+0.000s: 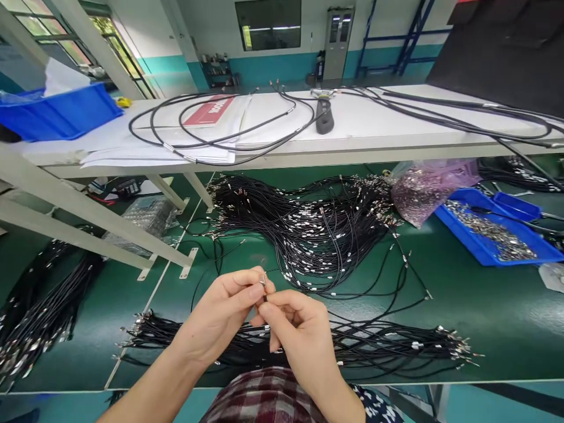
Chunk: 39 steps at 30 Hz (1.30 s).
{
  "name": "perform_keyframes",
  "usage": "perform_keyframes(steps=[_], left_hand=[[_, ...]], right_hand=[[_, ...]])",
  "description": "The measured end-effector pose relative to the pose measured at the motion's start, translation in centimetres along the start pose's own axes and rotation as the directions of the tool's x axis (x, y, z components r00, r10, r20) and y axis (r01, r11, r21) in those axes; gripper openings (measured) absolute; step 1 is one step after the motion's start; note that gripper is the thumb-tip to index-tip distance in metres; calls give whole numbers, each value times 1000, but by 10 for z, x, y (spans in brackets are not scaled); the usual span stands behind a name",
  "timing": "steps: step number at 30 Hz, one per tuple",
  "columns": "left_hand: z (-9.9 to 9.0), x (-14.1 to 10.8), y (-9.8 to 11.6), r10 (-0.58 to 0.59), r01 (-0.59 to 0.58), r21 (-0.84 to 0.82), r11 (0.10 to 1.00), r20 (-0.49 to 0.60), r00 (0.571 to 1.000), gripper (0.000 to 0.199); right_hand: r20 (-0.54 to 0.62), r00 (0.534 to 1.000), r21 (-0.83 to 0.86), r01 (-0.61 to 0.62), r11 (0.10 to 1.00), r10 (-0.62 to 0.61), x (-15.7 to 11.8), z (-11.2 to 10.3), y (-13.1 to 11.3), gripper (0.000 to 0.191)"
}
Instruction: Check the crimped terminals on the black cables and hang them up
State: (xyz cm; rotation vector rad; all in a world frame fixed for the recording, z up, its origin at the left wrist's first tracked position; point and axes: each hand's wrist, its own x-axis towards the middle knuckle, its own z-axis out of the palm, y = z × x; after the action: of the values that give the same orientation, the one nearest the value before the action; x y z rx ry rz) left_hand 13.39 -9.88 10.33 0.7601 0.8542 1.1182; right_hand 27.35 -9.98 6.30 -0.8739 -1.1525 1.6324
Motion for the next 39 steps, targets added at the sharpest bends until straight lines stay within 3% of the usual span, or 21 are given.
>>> perform_keyframes(steps=[6,13,18,24,27,29,31,33,35,37,39], left_hand=[[3,-1,-2,-10,12,49,999,-51,999,7],[5,-4,-1,4,4,96,995,-84,996,8],[8,-2,3,13,-4,142,990,-67,998,31],[6,-4,3,-7,17,137,990,-73,997,8],[4,-4,-4,-3,21,167,986,-108,994,12],[5,-3,-14,3,16,219,976,-86,996,22],[6,-1,-27,-56,45,255,966,37,998,32],[9,0,-39,-184,111,284,953,246,952,44],[11,1,-48,-358,174,408,896,434,827,51],[10,2,-53,-560,186,633,752,463,688,44],[5,6,-58,-687,160,803,574,366,628,30]], right_hand=[[49,997,153,-72,985,66,-1,-1,2,19],[61,996,180,-75,981,65,-1,1,2,20],[62,997,159,-52,986,42,-2,1,3,18],[65,997,155,-49,987,40,-2,-1,6,19],[56,998,160,-46,986,37,-3,-3,6,20],[10,1000,169,-19,985,18,-5,-6,3,22],[-68,998,196,18,981,-5,-9,-12,-1,22],[-169,985,229,64,971,-25,-17,-23,-8,21],[-308,949,230,138,963,-62,-32,-41,-17,21],[-467,875,185,238,953,-128,-56,-64,-28,22],[-626,755,115,340,933,-197,-89,-88,-37,20]])
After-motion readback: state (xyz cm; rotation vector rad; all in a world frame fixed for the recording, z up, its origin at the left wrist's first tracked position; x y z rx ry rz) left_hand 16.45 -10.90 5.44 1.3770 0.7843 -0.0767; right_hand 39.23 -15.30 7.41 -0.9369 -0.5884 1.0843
